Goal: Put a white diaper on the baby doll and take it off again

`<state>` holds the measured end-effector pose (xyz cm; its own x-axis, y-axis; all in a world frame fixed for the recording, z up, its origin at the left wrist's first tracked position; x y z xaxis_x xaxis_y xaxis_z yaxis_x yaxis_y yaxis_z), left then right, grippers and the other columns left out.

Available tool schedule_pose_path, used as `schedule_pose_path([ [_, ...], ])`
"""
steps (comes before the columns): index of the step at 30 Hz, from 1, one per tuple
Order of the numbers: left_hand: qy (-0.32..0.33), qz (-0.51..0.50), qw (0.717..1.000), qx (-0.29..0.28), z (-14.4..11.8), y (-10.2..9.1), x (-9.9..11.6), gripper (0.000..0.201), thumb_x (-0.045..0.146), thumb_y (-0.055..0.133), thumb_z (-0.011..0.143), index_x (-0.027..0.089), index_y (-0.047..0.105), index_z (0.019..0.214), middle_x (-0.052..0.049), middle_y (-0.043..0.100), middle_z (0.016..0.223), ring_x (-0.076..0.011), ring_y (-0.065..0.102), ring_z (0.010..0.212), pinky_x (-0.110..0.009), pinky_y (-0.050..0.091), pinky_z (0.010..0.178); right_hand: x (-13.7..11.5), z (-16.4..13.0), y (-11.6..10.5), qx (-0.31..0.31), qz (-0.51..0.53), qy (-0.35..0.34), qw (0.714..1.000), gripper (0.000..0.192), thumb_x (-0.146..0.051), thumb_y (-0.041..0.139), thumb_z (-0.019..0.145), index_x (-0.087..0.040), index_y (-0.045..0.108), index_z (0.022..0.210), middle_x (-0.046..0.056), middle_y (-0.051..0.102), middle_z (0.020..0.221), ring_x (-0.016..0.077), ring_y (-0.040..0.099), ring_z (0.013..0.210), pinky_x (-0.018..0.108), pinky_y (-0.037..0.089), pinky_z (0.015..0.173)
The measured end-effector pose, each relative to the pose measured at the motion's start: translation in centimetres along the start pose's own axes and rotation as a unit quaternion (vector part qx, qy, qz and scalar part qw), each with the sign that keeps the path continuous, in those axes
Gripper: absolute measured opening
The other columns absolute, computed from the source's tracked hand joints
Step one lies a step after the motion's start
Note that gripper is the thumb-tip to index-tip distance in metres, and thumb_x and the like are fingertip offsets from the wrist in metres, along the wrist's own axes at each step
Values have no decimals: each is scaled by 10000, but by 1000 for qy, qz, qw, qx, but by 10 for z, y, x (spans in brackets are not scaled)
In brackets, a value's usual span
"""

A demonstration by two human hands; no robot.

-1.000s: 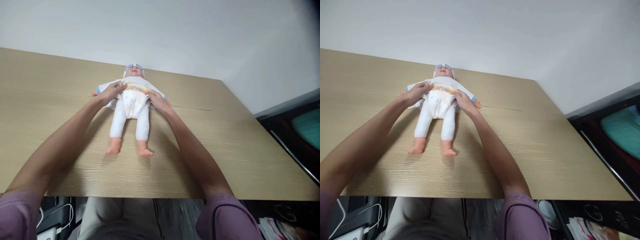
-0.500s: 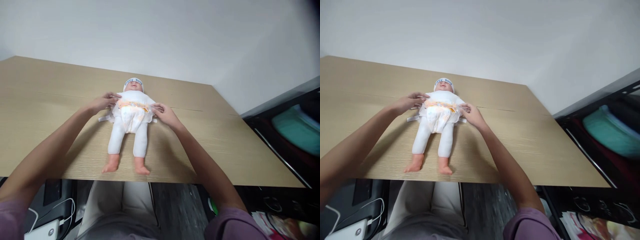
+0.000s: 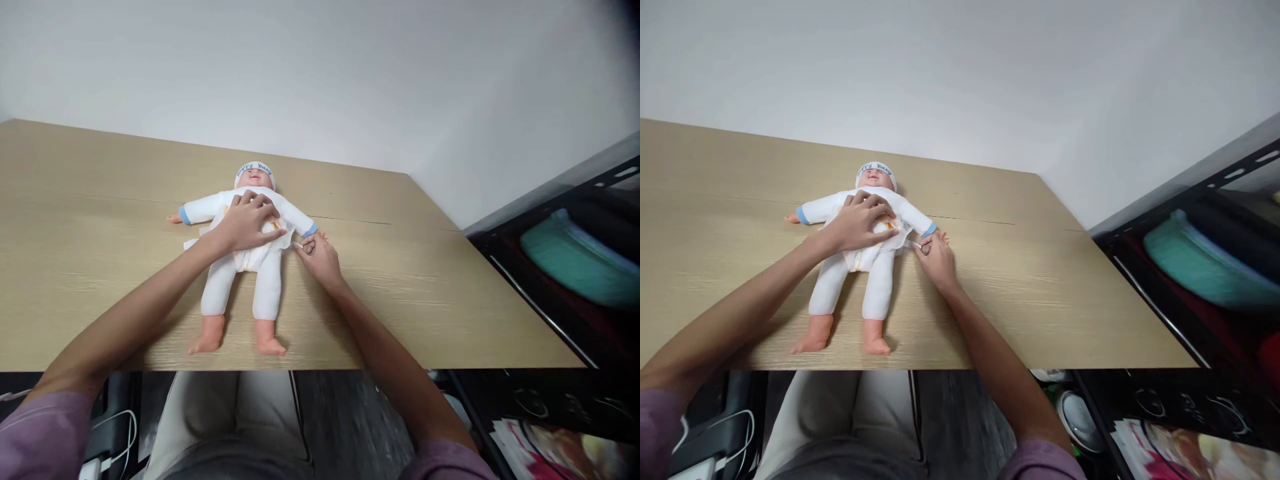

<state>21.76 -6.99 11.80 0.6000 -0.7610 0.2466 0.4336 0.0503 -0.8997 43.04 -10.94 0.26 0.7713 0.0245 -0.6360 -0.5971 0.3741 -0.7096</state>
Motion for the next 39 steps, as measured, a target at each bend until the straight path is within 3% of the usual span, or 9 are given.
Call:
schedule_pose_path([
  [5,-21,36,999,-4,-3,6,-5,645,719,800,920,293,784,1403,-166,678,1485,-512,505,1416,-683,410,1188,8,1,9,-73,48,47,995,405,-660,784,847,-298,610,792,11,654,699,262,616,694,414,513,721],
  [9,-37,39,999,-9,-2,5,-7,680,720,838,885,297,778,1414,-166,672,1482,-522,504,1417,-684,412,1184,-5,3,4,-102,142,18,984,474,-723,652,902,-279,604,744,12,642,730,232,603,747,367,495,732],
  [12,-46,31,998,-16,-2,5,-7,706,715,862,868,289,771,1424,-162,670,1496,-526,495,1436,-685,408,1196,-18,10,-4,-115,237,14,964,511,-761,680,874,-273,586,755,-3,586,749,204,559,756,335,483,725],
  [16,-42,18,999,-12,-2,5,-6,693,699,881,855,292,771,1406,-157,684,1485,-514,506,1421,-687,408,1196,-44,26,0,-130,283,17,950,520,-768,704,893,-276,572,787,-36,507,710,171,465,671,325,451,683],
  [23,-44,-1,999,-13,0,6,-10,669,611,885,818,275,762,1384,-166,693,1486,-522,493,1427,-704,409,1182,-100,37,31,-134,259,-53,955,455,-708,669,1001,-279,586,872,-11,635,795,196,610,762,335,553,728],
  [28,-30,-183,973,-141,-4,-5,-36,862,732,829,847,299,647,1570,-139,648,1615,-459,529,1496,-593,470,1213,-118,1,-6,20,192,-204,960,279,-546,651,1092,-268,673,1078,95,740,1138,273,712,1080,453,612,1033],
  [30,-67,-248,956,-141,-7,-19,-61,860,746,814,873,301,627,1585,-136,644,1627,-402,600,1454,-501,525,1151,-123,-15,-12,33,178,-267,946,267,-495,627,1123,-267,696,1243,131,754,1296,320,708,1288,537,575,1178],
  [34,-163,-262,946,-103,-20,-30,-113,709,763,832,871,261,716,1358,-139,741,1435,-358,688,1276,-433,556,999,-124,-31,-8,20,161,-325,932,436,-465,584,1159,-292,627,1558,143,711,1550,364,644,1494,631,498,1305],
  [39,-195,-281,930,-139,-46,-11,-136,592,809,826,860,232,732,960,-78,744,975,-283,686,905,-367,512,783,-119,-31,-3,20,154,-318,935,522,-484,548,1177,-304,575,1667,137,693,1610,365,650,1501,636,516,1300],
])
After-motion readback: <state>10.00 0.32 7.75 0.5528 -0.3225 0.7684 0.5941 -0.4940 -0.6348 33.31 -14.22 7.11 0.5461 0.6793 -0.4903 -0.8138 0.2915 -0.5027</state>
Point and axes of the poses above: each hand's wrist, its own z-axis towards the middle knuckle, its own y-axis out of the palm, x = y × z, the point moved 10 cm from there along z, towards the middle knuckle
